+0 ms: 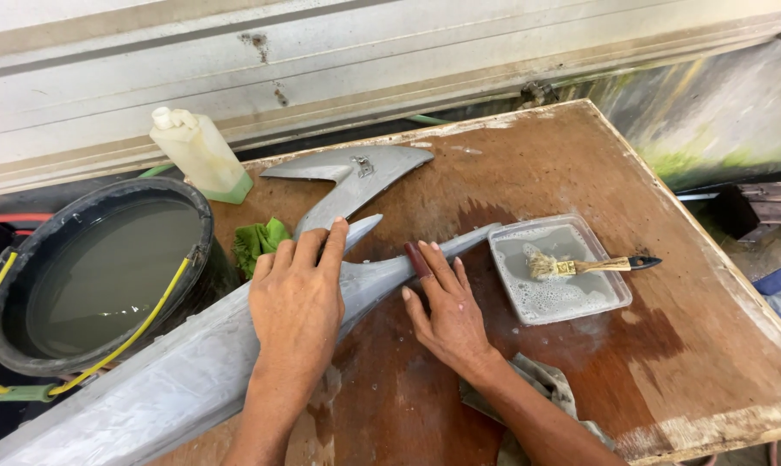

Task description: The person sands a large, silver-colored metal part on a wooden workbench using a sanding block. They hold the part steady with one hand while moving the sanding block back and forth along the edges and surfaces. A bucket of water, a container with a brush, and a green cloth are visible nearby.

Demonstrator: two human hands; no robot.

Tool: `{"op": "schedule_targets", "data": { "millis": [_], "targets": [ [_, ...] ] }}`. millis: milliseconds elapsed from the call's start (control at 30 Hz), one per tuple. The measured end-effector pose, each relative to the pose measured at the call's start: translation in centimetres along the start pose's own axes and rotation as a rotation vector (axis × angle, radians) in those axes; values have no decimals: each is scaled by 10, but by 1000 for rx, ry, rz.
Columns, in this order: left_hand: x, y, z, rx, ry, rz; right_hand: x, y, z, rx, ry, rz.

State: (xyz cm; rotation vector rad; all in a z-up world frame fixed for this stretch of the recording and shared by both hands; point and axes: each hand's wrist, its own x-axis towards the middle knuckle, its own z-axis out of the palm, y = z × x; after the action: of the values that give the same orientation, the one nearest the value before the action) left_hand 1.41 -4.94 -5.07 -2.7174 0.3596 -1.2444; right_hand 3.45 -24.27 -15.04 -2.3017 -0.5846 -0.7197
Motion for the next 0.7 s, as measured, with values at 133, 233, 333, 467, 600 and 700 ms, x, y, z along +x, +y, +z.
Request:
{"op": "schedule_targets", "data": {
  "millis": [133,233,333,467,600,700],
  "targets": [
    [0,3,0,-5,21,-1,-2,2,3,35,-44,-23],
    [1,4,0,-13,51,-9,-1,6,5,-17,-22,12],
    [1,4,1,-8,64,-13,0,6,3,32,-21,2],
    [1,4,1,-23,68,-11,-2,12,4,7,-48,39],
    [8,11,-14,-50,-12,-70,-1,4,-1,50,-104,36],
    [9,10,-14,-61,-26,-91,1,6,0,13,-111,79]
  ]
}}
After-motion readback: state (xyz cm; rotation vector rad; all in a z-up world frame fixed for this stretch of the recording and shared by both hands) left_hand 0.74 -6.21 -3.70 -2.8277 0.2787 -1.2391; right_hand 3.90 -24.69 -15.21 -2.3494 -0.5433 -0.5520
